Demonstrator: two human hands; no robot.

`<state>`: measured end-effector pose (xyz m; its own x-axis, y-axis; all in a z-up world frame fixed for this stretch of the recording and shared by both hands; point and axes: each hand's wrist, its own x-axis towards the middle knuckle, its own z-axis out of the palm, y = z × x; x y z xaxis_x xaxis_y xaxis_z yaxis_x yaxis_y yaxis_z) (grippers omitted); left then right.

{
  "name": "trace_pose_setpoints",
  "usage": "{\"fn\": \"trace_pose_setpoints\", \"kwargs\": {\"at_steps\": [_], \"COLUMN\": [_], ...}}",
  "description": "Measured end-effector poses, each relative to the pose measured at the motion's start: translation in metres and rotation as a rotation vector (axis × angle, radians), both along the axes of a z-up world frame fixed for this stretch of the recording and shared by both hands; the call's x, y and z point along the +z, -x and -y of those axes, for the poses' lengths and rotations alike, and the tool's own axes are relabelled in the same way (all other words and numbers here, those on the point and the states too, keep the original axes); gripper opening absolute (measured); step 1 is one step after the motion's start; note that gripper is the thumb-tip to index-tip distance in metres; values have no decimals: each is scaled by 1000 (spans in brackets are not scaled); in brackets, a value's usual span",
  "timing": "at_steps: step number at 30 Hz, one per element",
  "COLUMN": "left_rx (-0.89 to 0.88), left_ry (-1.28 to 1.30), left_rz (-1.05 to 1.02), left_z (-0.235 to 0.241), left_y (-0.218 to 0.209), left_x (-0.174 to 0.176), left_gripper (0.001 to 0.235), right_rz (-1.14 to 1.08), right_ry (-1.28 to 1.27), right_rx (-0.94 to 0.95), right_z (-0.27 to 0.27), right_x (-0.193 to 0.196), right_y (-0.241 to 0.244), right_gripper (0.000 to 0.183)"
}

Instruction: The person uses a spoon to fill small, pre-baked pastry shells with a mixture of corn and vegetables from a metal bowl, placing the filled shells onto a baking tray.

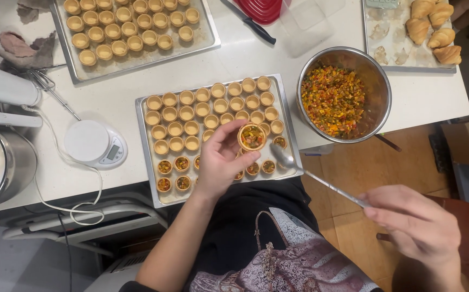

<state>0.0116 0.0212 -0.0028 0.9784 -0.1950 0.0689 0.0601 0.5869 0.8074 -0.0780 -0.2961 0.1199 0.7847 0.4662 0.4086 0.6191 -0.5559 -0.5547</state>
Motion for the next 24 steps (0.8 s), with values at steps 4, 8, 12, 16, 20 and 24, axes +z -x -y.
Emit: {"fn": "trace_pose_setpoints", "kwargs": {"at_steps": [4,8,12,16,20,24], "left_rx": [-4,11,48,5,-25,-40], "left_ry": [-76,-185,-321,-279,-280,-212], "left_rz": [67,111,181,131,90,89], "left_z": [4,7,8,10,11,10], "left_y": [2,4,5,7,8,6], "left_x": [2,6,12,15,14,9], "left_gripper": [58,59,59,57,57,57], "right_rz": [7,35,40,9,-18,-49], "right_ry": [7,77,145,147,172,230], "right_rx": [48,95,120,64,71,65], "right_z": [-4,-10,-8,-2,5,0], "right_x": [-4,-2,11,28,36,33], "right_y": [-9,-15,-15,-8,-11,-14], "right_gripper": [25,25,28,31,30,30]}}
